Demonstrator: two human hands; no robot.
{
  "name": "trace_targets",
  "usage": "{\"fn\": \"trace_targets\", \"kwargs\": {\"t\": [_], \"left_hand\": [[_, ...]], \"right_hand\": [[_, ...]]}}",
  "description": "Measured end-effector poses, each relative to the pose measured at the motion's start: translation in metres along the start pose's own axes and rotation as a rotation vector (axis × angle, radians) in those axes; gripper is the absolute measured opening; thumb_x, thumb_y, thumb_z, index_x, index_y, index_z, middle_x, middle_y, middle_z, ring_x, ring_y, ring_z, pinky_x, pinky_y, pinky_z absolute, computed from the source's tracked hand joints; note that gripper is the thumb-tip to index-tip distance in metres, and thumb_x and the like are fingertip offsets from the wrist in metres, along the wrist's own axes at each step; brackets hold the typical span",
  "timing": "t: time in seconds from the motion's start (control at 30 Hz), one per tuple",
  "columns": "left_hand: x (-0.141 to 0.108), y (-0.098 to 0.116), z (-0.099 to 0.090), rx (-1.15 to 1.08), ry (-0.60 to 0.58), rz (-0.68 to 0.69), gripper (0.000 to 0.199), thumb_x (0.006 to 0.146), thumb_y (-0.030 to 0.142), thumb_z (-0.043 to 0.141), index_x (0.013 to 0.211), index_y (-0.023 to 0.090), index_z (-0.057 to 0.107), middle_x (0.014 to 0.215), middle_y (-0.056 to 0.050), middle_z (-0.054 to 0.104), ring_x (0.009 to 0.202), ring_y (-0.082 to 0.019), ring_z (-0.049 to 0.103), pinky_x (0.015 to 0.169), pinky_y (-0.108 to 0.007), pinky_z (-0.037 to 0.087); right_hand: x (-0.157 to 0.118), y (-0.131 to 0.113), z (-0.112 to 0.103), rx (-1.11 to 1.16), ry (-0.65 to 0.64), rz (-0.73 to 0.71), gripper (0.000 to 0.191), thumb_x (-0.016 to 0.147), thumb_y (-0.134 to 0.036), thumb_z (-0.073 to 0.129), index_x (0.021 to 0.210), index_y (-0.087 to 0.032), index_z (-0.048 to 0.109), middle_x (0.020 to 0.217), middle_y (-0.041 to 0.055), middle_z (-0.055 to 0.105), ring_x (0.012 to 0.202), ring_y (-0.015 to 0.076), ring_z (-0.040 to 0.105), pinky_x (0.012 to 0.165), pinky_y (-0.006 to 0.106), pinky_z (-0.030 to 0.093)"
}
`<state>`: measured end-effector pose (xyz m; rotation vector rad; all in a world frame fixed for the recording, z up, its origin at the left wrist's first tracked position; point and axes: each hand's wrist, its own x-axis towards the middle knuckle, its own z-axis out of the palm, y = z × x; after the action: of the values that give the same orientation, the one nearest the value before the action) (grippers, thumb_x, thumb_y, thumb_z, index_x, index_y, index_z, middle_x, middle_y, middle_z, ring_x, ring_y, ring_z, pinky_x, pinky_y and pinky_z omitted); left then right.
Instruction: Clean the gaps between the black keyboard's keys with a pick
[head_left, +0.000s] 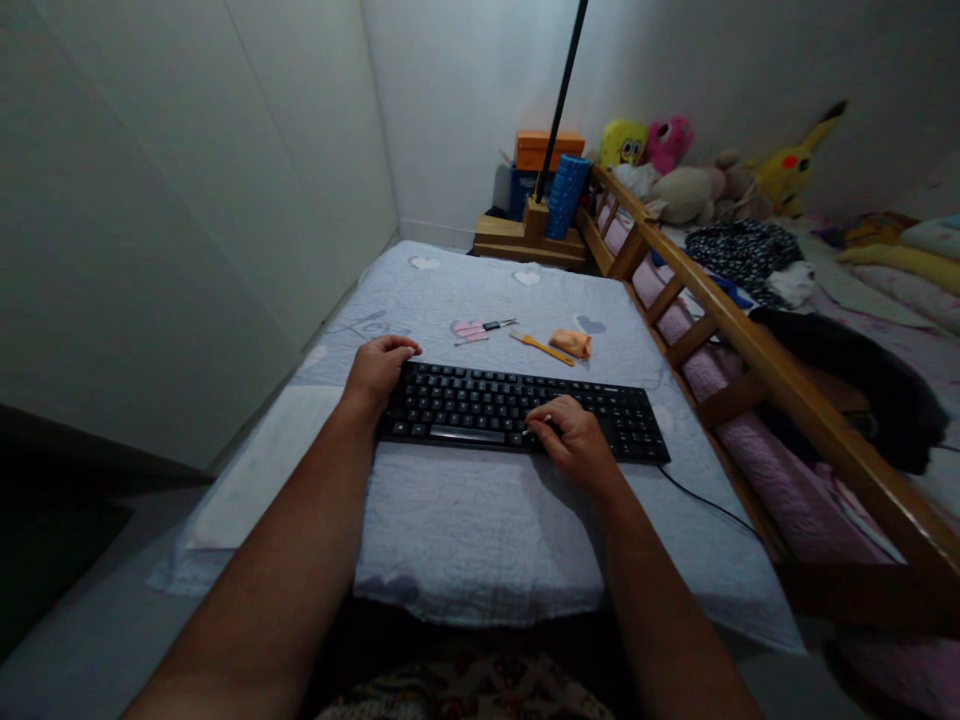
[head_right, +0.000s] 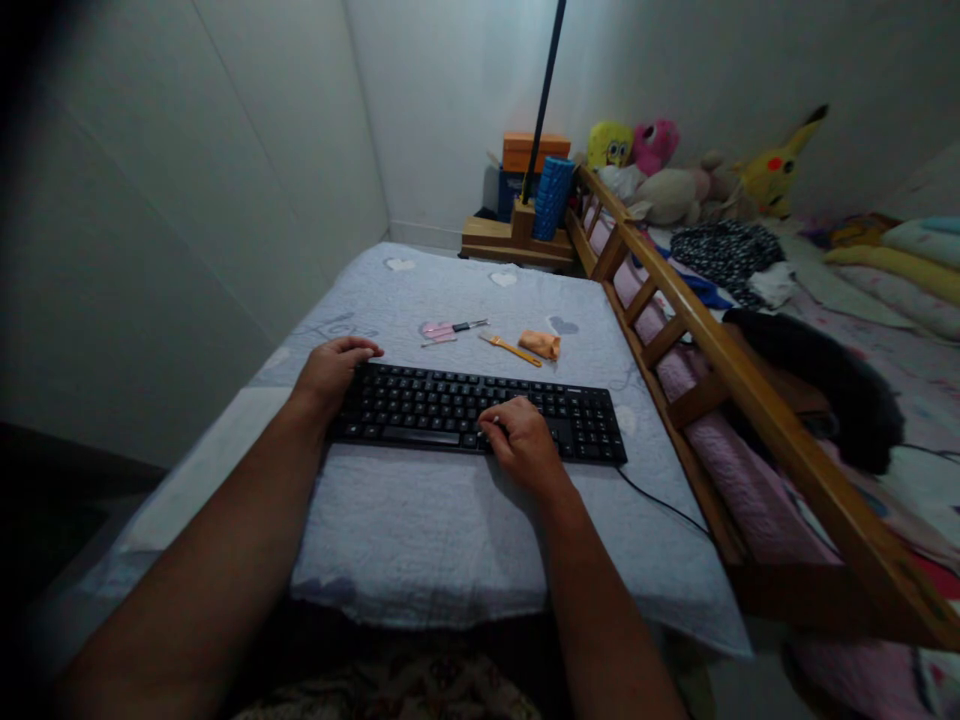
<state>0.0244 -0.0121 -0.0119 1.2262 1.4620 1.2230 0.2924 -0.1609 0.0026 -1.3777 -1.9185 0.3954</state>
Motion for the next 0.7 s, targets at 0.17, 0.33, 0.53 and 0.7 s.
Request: {"fn": "trace_targets", "kwargs": {"t": [0.17, 0.33, 0.53, 0.7], "left_hand": [[-0.0013, 0.0014, 0.0002, -0.013, 0.009, -0.012, 0.010, 0.062, 0.024, 0.064, 0.069, 0.018, 0.069, 0.081, -0.005, 0.072, 0.084, -0.022, 0.062, 0.086, -0.036, 0.044], [-0.0019, 0.0027, 0.0004, -0.002, 0.010, -0.011, 0.009, 0.062, 0.024, 0.064, 0.068, 0.018, 0.069, 0.080, -0.004, 0.072, 0.084, -0.022, 0.062, 0.087, -0.036, 0.045], [-0.0004, -0.0002, 0.0000, -0.009, 0.008, 0.003, 0.009, 0.063, 0.024, 0.064, 0.068, 0.019, 0.069, 0.081, -0.004, 0.072, 0.084, -0.022, 0.062, 0.086, -0.035, 0.045], [0.0007, -0.0020, -0.0006, 0.000, 0.006, 0.005, 0.010, 0.063, 0.025, 0.063, 0.068, 0.019, 0.069, 0.081, -0.004, 0.072, 0.082, -0.021, 0.061, 0.086, -0.035, 0.044]], "right_hand": [[-0.0008, -0.0009, -0.0004, 0.012, -0.009, 0.010, 0.013, 0.089, -0.013, 0.058, 0.087, -0.019, 0.069, 0.085, 0.0063, 0.068, 0.085, 0.0214, 0.061, 0.076, 0.034, 0.046], [-0.0020, -0.0022, -0.0013, 0.015, -0.032, 0.015, 0.014, 0.088, -0.013, 0.057, 0.086, -0.019, 0.069, 0.085, 0.0070, 0.068, 0.085, 0.0216, 0.061, 0.076, 0.035, 0.047], [-0.0024, -0.0020, -0.0011, 0.004, -0.045, 0.019, 0.014, 0.088, -0.013, 0.057, 0.087, -0.019, 0.070, 0.085, 0.0067, 0.067, 0.085, 0.0214, 0.061, 0.076, 0.035, 0.047], [-0.0022, -0.0031, -0.0018, 0.008, -0.051, 0.014, 0.013, 0.088, -0.013, 0.057, 0.086, -0.019, 0.069, 0.084, 0.0065, 0.067, 0.084, 0.0213, 0.061, 0.076, 0.035, 0.047]]}}
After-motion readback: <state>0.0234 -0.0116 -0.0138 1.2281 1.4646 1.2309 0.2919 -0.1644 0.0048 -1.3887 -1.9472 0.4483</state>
